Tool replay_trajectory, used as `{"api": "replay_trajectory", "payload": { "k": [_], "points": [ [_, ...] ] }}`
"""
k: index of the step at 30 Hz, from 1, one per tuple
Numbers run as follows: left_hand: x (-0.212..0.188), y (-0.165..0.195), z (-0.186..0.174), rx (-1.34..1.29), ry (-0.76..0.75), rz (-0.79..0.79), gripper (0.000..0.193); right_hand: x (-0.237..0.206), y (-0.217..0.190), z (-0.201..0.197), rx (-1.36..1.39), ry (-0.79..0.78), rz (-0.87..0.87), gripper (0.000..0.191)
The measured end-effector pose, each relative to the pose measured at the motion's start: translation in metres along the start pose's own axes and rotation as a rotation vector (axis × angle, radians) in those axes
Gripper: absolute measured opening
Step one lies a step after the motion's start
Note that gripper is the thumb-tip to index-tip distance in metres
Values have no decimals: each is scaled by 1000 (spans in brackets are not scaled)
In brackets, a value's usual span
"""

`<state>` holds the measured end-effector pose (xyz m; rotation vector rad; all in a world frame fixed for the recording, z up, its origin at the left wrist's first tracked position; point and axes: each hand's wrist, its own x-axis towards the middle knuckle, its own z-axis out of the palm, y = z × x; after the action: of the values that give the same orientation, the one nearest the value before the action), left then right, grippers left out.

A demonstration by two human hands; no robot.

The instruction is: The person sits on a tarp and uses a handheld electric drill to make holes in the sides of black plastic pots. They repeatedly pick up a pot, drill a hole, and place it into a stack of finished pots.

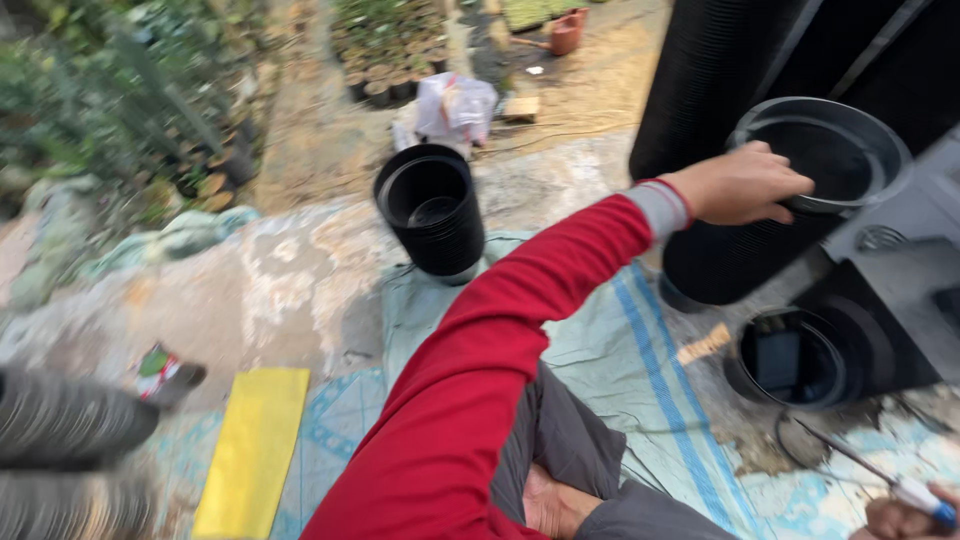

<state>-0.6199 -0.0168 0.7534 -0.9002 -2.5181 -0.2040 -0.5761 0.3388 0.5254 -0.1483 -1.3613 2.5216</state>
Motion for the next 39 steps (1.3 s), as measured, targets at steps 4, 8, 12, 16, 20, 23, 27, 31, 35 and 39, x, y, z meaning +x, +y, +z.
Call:
{"api": "replay_trajectory", "payload": {
  "k": [4,8,12,16,20,23,27,31,35,39],
  "points": [
    [18,-10,34,39,99,8,20,-6,-8,-26,61,-10,41,16],
    [23,-23,62,50,68,27,19,-5,-15,-29,48,-39,17,21],
    [23,-38,87,79,107,46,17,1,-24,-27,95,-23,55,20],
    [27,-57,106,75,77,68,17,5,-28,-29,91,-25,55,22],
    [31,-67,121,113,44,87,18,7,-29,-32,52,-17,61,23],
    [31,-62,124,169,134,123,17,10,-30,-33,48,-24,65,23],
    [36,-46,98,181,225,153,18,10,-32,-31,65,-27,48,21],
    [28,-21,47,69,485,74,19,-3,-42,-24,-1,-69,-74,19],
    [-15,30,17,-233,634,-159,20,-23,-50,-10,-62,-169,-471,20],
    [-65,112,36,-700,465,-324,20,-51,-43,5,58,-67,-769,27]
  ]
}}
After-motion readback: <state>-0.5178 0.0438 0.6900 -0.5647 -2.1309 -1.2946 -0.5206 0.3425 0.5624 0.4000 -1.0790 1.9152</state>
